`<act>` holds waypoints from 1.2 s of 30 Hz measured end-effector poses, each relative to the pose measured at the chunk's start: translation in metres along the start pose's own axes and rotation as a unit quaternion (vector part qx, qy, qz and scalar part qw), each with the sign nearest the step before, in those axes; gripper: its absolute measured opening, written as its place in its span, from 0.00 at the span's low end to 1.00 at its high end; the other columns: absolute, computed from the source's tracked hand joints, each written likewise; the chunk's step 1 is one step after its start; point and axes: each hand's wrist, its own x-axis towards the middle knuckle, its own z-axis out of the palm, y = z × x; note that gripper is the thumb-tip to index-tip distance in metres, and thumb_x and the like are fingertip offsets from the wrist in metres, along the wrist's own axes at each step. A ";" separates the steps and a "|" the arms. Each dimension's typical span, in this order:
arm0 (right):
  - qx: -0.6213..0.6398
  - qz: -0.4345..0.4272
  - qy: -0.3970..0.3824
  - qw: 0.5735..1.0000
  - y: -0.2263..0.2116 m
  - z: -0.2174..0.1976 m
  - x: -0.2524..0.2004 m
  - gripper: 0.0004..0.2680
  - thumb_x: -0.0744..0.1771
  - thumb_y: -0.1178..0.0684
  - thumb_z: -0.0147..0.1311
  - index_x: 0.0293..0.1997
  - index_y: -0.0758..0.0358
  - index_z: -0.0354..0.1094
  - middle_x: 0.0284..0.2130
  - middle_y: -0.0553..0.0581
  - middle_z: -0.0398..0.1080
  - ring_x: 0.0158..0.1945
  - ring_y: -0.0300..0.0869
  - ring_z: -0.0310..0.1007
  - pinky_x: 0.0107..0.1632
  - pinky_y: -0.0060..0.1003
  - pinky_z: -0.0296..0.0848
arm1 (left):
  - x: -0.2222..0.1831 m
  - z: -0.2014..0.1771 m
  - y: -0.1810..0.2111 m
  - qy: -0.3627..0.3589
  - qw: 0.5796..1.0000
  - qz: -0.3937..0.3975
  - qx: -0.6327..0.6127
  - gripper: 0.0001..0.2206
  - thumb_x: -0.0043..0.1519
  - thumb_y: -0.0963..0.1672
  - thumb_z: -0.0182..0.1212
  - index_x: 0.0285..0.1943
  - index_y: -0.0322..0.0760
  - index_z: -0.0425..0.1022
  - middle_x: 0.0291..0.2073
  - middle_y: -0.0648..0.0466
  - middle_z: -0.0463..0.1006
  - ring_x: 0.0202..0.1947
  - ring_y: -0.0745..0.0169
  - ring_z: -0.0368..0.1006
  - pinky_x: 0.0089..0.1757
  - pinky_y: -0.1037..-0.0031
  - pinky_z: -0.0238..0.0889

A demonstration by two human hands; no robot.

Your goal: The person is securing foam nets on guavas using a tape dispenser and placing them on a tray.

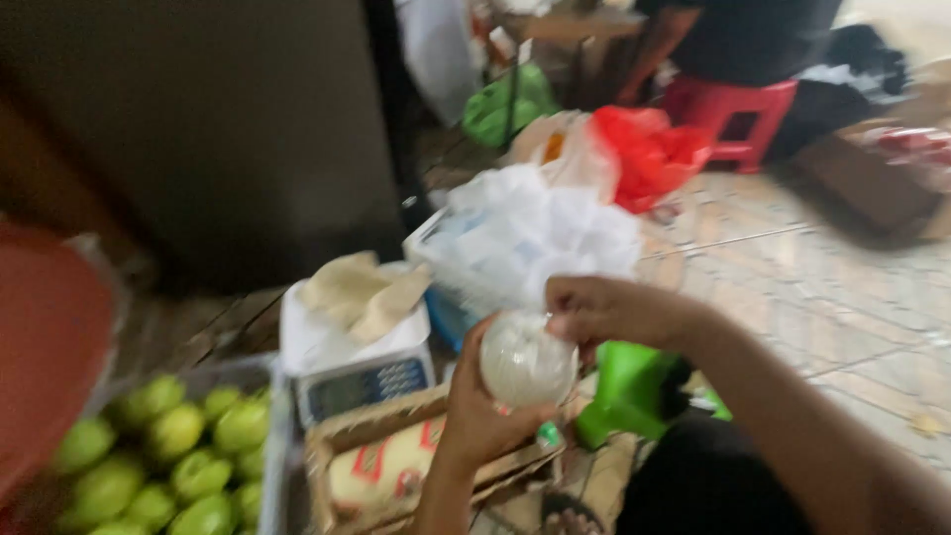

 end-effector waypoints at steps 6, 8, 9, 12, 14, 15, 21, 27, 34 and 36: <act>0.073 0.056 0.014 0.996 -0.037 0.024 0.020 0.09 0.69 0.51 0.47 0.37 0.67 0.66 0.25 0.65 0.72 0.28 0.50 0.76 0.33 0.39 0.72 | -0.005 -0.035 0.033 0.005 0.999 -0.032 -0.006 0.42 0.45 0.48 0.78 0.70 0.45 0.60 0.66 0.51 0.63 0.64 0.55 0.65 0.55 0.66 0.67; 0.005 0.061 0.017 0.998 -0.045 0.038 0.032 0.10 0.68 0.47 0.49 0.38 0.65 0.65 0.26 0.61 0.72 0.28 0.46 0.75 0.33 0.37 0.73 | -0.007 -0.045 0.042 0.007 0.999 -0.036 0.009 0.42 0.46 0.47 0.77 0.71 0.45 0.59 0.67 0.51 0.62 0.64 0.53 0.65 0.53 0.65 0.69; -0.060 0.067 0.032 0.995 -0.048 0.045 0.037 0.12 0.66 0.42 0.51 0.39 0.62 0.65 0.27 0.57 0.72 0.29 0.42 0.74 0.34 0.35 0.74 | -0.008 -0.050 0.046 -0.002 0.999 -0.040 0.020 0.41 0.47 0.47 0.76 0.71 0.46 0.58 0.67 0.51 0.61 0.63 0.52 0.66 0.50 0.64 0.71; -0.001 0.036 0.047 0.998 -0.041 0.056 0.052 0.08 0.67 0.49 0.55 0.37 0.64 0.66 0.25 0.58 0.70 0.25 0.43 0.71 0.31 0.36 0.71 | -0.015 -0.060 0.048 0.024 0.998 -0.055 -0.026 0.43 0.45 0.45 0.77 0.72 0.43 0.58 0.66 0.51 0.63 0.61 0.54 0.67 0.51 0.67 0.69; 0.046 0.023 0.063 0.997 -0.027 0.057 0.061 0.08 0.67 0.52 0.56 0.38 0.68 0.68 0.23 0.63 0.71 0.25 0.49 0.75 0.32 0.42 0.75 | -0.018 -0.066 0.037 0.054 0.996 -0.027 -0.065 0.47 0.41 0.42 0.81 0.72 0.38 0.59 0.60 0.47 0.68 0.58 0.55 0.68 0.54 0.63 0.68; 0.092 0.013 0.087 0.992 -0.022 0.057 0.066 0.07 0.66 0.56 0.57 0.39 0.73 0.70 0.21 0.67 0.72 0.24 0.55 0.78 0.33 0.47 0.79 | -0.018 -0.068 0.033 0.077 0.991 0.004 -0.106 0.51 0.36 0.40 0.85 0.72 0.32 0.59 0.54 0.43 0.73 0.55 0.56 0.69 0.57 0.59 0.66; -0.164 0.073 0.178 0.968 -0.037 0.093 0.087 0.09 0.67 0.42 0.54 0.43 0.54 0.70 0.19 0.59 0.76 0.29 0.50 0.82 0.40 0.45 0.77 | -0.018 -0.080 0.028 0.150 0.989 0.009 0.001 0.48 0.37 0.41 0.83 0.71 0.34 0.63 0.54 0.42 0.74 0.54 0.53 0.70 0.56 0.56 0.66; -0.268 0.024 0.207 0.941 -0.043 0.151 0.091 0.34 0.54 0.34 0.72 0.61 0.54 0.56 0.52 0.62 0.58 0.49 0.70 0.73 0.52 0.61 0.75 | -0.018 -0.085 0.025 0.247 0.964 -0.023 0.096 0.46 0.34 0.41 0.81 0.69 0.40 0.66 0.53 0.41 0.77 0.56 0.47 0.75 0.55 0.57 0.67; -0.234 -0.027 0.225 0.945 -0.001 0.140 0.121 0.19 0.65 0.32 0.56 0.55 0.48 0.63 0.44 0.59 0.61 0.42 0.64 0.76 0.47 0.55 0.76 | -0.018 -0.100 0.004 0.244 0.960 -0.010 0.138 0.47 0.33 0.43 0.81 0.69 0.37 0.66 0.52 0.39 0.75 0.56 0.40 0.73 0.56 0.53 0.65; -0.172 0.011 0.156 0.973 -0.010 0.147 0.125 0.42 0.52 0.41 0.75 0.72 0.50 0.50 0.59 0.69 0.55 0.58 0.68 0.68 0.52 0.49 0.80 | -0.020 -0.115 -0.014 0.291 0.942 0.030 0.162 0.50 0.30 0.45 0.85 0.68 0.37 0.67 0.55 0.42 0.71 0.59 0.42 0.71 0.60 0.57 0.61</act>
